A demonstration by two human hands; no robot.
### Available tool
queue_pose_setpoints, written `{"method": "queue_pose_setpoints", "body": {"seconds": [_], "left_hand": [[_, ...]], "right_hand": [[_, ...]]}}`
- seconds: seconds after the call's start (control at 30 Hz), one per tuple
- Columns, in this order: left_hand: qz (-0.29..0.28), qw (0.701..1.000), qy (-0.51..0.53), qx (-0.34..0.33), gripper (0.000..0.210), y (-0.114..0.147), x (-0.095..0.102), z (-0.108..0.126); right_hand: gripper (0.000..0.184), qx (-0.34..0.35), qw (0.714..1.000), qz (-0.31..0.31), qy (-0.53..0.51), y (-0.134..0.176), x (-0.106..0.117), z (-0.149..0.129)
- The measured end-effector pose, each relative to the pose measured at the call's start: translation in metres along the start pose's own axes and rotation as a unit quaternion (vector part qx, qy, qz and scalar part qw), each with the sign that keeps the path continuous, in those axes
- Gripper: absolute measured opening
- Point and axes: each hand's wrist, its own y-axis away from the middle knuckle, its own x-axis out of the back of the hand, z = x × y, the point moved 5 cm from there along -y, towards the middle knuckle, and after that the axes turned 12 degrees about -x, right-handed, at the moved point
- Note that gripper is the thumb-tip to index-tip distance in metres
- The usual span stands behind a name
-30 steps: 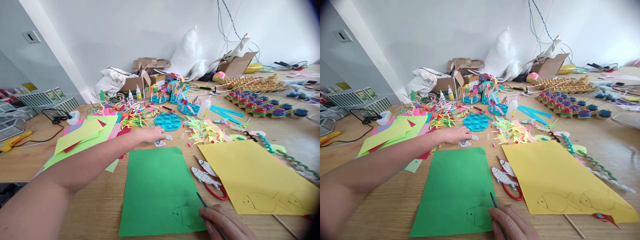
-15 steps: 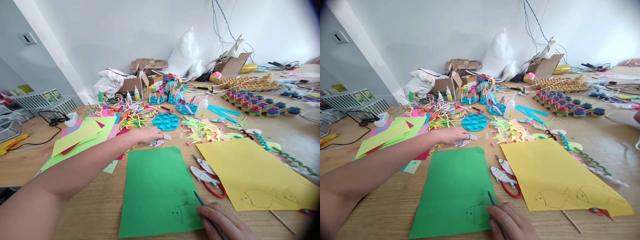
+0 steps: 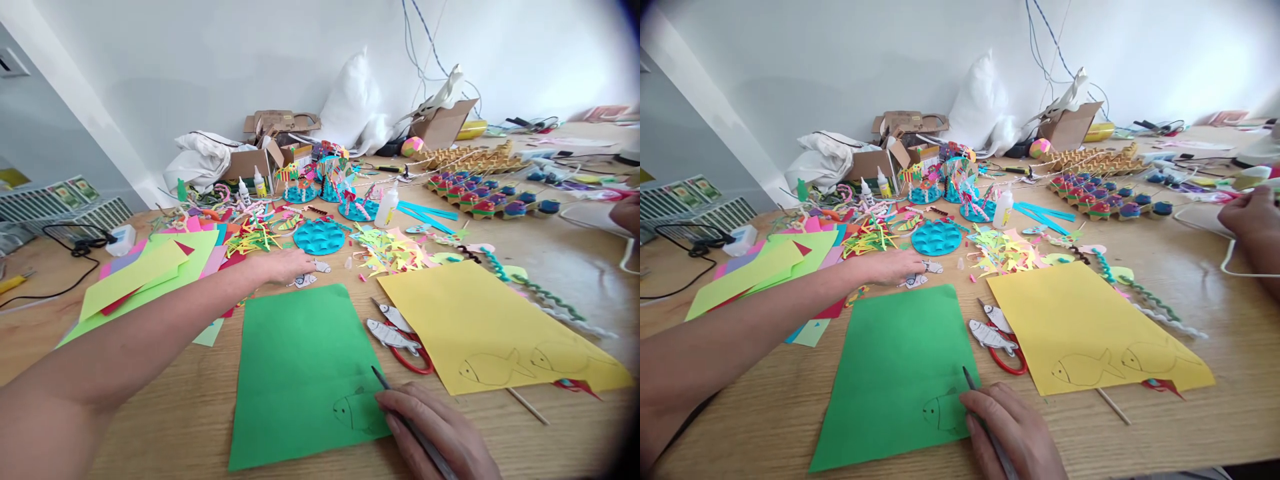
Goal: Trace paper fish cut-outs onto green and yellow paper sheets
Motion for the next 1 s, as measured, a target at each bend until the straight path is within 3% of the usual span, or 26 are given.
{"method": "queue_pose_setpoints", "body": {"seconds": [0.33, 0.6, 0.77, 0.87, 1.0], "left_hand": [[-0.048, 0.999, -0.016, 0.002, 0.038, -0.005, 0.004, 0.002], [-0.023, 0.999, -0.037, 0.007, 0.026, -0.003, 0.006, 0.000], [-0.004, 1.000, -0.026, 0.015, 0.011, -0.006, 0.010, 0.002], [0.029, 0.998, -0.019, 0.045, 0.014, 0.000, 0.026, -0.001], [0.103, 0.988, -0.006, 0.111, 0.011, 0.027, 0.065, 0.001]], "right_hand": [[0.019, -0.016, 1.000, -0.006, -0.004, 0.002, -0.003, 0.002], [0.020, -0.004, 1.000, 0.002, 0.005, -0.002, 0.001, 0.000], [0.020, -0.009, 1.000, -0.024, 0.008, -0.002, -0.001, 0.001], [0.018, -0.018, 1.000, -0.024, 0.003, -0.001, -0.003, 0.003], [0.018, -0.010, 1.000, -0.008, -0.004, 0.001, -0.004, 0.004]]}}
